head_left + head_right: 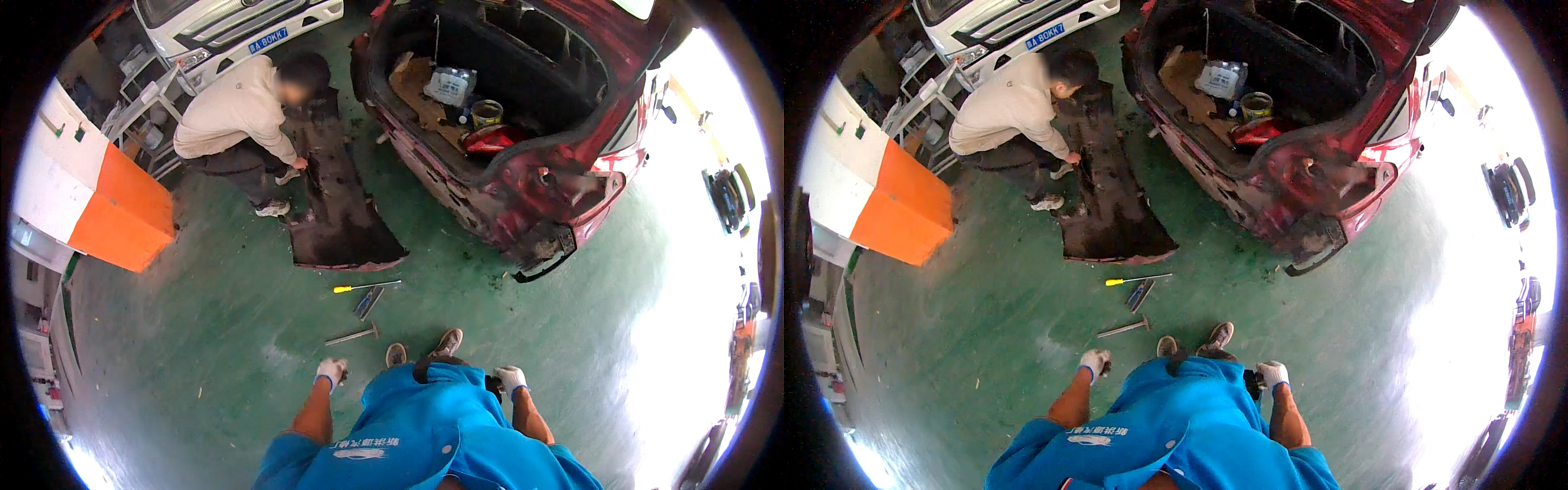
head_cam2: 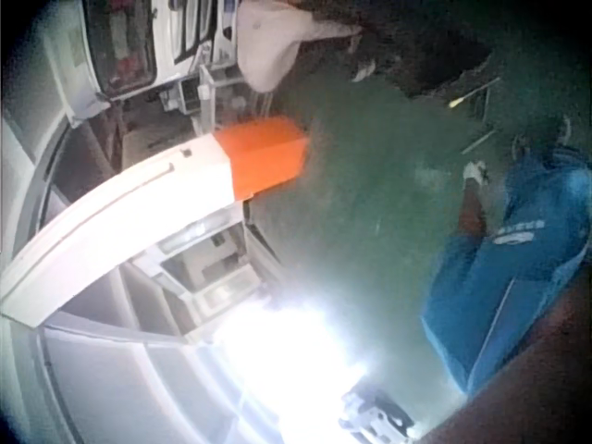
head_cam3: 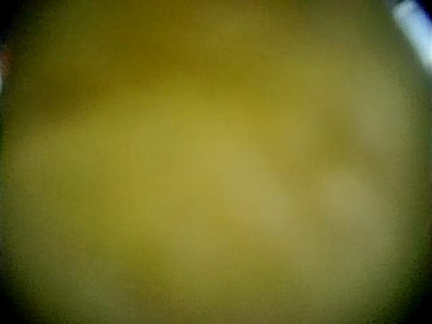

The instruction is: The person uses a screwdriver and pliers to remove fasteners and clips from the rear of a red car. They then detach the right tail light assembly, disconnect the wiring harness, and place the unit aside.

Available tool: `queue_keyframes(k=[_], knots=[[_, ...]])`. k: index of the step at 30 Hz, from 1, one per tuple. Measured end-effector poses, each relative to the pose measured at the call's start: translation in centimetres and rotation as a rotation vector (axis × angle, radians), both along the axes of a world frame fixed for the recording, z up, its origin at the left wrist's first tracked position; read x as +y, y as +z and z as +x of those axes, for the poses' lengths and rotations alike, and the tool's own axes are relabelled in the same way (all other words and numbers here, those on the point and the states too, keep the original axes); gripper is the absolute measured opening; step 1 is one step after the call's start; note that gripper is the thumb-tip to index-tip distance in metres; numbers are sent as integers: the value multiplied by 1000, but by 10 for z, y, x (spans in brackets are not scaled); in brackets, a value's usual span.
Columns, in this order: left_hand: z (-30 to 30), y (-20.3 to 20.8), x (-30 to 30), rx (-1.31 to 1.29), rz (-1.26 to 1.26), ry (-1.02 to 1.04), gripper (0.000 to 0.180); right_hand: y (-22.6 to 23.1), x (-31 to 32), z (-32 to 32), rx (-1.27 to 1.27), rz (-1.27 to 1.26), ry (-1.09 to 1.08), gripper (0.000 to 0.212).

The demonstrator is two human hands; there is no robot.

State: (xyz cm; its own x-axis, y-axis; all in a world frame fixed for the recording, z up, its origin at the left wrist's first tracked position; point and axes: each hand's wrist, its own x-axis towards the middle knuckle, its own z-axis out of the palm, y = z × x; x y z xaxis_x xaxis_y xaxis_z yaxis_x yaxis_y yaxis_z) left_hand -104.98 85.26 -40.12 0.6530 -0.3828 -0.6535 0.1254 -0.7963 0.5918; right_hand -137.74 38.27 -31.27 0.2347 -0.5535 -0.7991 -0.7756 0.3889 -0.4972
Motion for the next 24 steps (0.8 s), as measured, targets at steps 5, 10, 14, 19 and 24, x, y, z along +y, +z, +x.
queue_keyframes(k=[5,10,14,19,24], knots=[[52,46,-43,282,-179,607,28,10,-3,25,-114,6,-38,24],[46,40,-68,280,-172,472,33,13,18,20,-81,-13,-78,29],[24,20,-68,348,-165,365,36,-34,29,-24,-18,-89,-11,29],[-4,62,-58,291,40,124,37,-28,42,-39,-46,-144,-84,28],[-18,4,5,296,-8,252,39,16,51,-1,-39,-172,-121,27]])
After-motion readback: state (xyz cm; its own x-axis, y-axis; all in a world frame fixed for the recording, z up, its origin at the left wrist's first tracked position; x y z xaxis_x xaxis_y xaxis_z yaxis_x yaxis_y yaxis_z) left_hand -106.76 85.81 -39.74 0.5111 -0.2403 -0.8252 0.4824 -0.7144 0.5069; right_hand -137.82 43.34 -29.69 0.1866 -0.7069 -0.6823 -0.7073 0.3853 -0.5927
